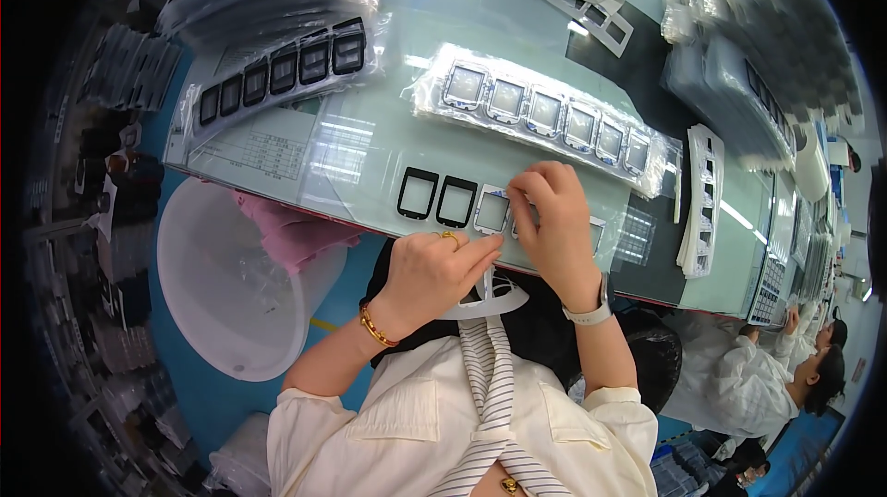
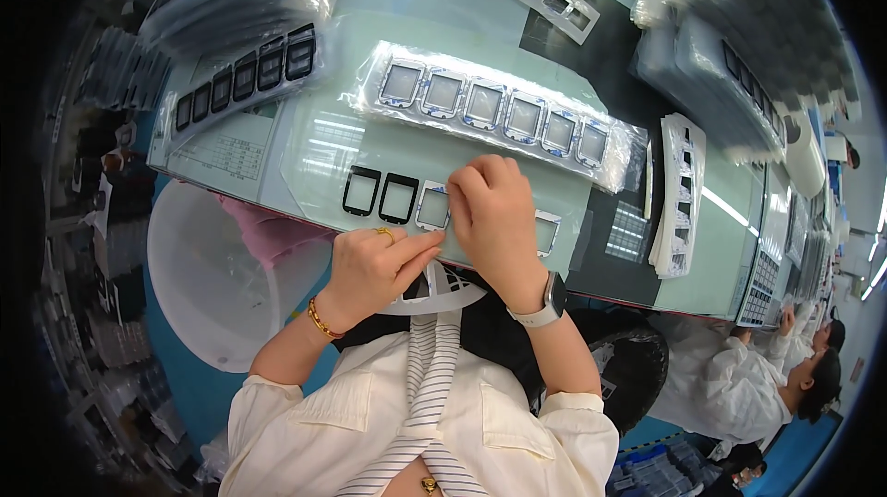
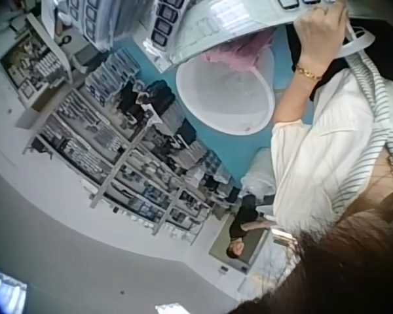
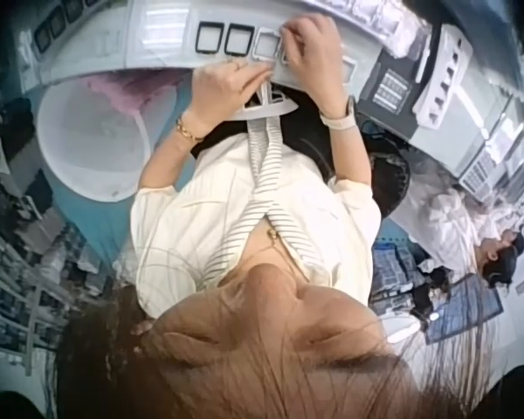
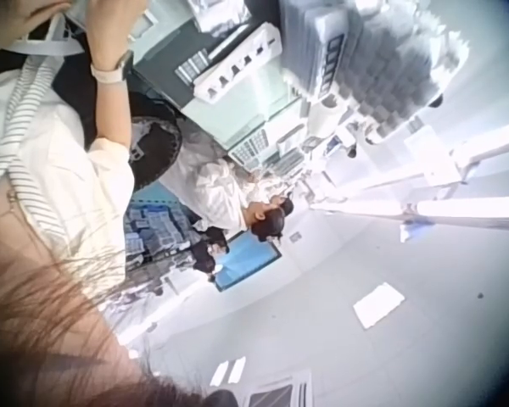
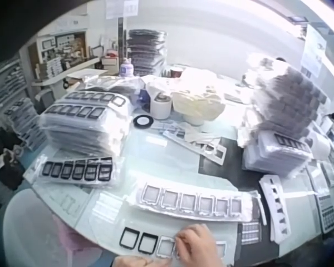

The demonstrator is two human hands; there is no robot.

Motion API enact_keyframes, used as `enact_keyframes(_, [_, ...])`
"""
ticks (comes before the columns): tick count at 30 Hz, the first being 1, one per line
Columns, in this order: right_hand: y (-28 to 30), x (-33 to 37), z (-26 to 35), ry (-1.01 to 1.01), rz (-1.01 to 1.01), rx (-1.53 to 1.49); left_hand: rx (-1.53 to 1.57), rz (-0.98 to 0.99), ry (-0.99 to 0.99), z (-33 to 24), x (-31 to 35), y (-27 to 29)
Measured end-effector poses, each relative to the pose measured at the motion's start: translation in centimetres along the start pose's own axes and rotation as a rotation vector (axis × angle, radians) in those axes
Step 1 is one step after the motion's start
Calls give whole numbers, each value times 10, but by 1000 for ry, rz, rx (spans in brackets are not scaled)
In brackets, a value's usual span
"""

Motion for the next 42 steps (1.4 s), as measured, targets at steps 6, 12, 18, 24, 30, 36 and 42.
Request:
enact_keyframes(6, [36, 5, 7, -22, -150, 40, 82, -14, 4, 4, 1, 1])
enact_keyframes(12, [12, 41, 32, -86, 367, -376, 485, -59, 158, 12, 6, 16])
enact_keyframes(18, [-7, 58, 18, -289, 465, -446, 584, -35, 147, 28, 12, 28])
enact_keyframes(24, [-7, 49, 32, -154, 450, -437, 558, 9, 191, 31, 19, 31])
enact_keyframes(30, [-10, 41, 36, -197, 418, -535, 540, 9, 212, 35, 23, 32])
enact_keyframes(36, [-17, 37, 42, -191, 463, -481, 558, -1, 246, 44, 28, 34])
enact_keyframes(42, [14, 30, 94, 145, 300, -442, 407, 34, 398, 68, 40, 31])
Point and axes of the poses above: each hand's wrist, its own x-axis away from the middle knuckle, its own y-axis out of the back of the hand, z = x × y, the point moved 10 cm from there along -x, towards the middle knuckle, and after that the axes turned 5 degrees about -y, right-handed, at the moved point
